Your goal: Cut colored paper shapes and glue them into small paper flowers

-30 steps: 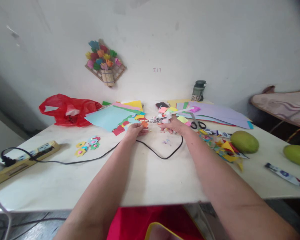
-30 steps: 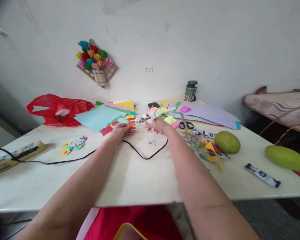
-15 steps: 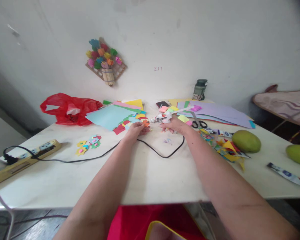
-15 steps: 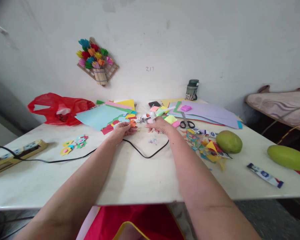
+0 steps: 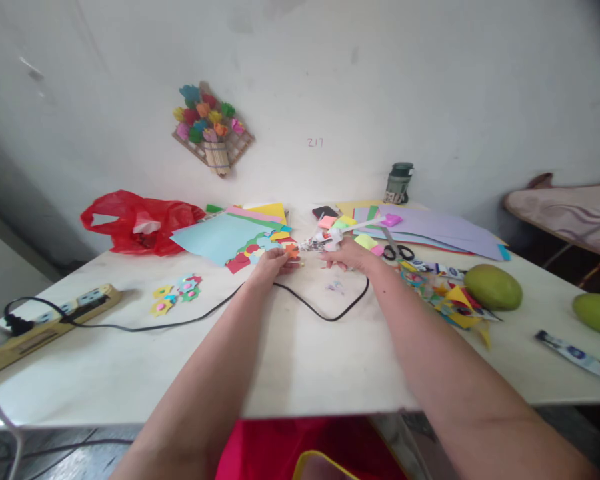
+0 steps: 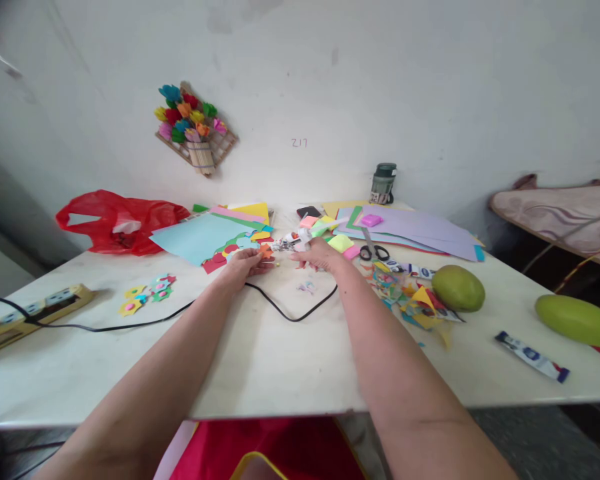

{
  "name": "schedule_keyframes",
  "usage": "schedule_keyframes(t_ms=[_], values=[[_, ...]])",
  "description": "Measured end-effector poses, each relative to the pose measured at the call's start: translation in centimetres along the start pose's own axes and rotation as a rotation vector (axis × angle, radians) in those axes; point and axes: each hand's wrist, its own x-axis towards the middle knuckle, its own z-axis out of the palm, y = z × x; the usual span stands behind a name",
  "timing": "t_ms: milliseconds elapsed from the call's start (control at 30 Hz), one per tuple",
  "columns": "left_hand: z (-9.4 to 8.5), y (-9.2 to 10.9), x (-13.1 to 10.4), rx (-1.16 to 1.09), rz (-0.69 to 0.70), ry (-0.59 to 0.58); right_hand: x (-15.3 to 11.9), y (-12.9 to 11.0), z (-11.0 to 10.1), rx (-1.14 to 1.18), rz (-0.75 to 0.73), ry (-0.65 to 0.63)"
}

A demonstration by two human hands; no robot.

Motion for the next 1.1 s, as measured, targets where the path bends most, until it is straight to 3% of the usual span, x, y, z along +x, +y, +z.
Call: schedule_keyframes(t_ms=[1100], values=[[-0.05,-0.17,0.03,0.023,0.006,-0.027,-0.17,-0.25,0.04,-0.055,0.0,0.029]])
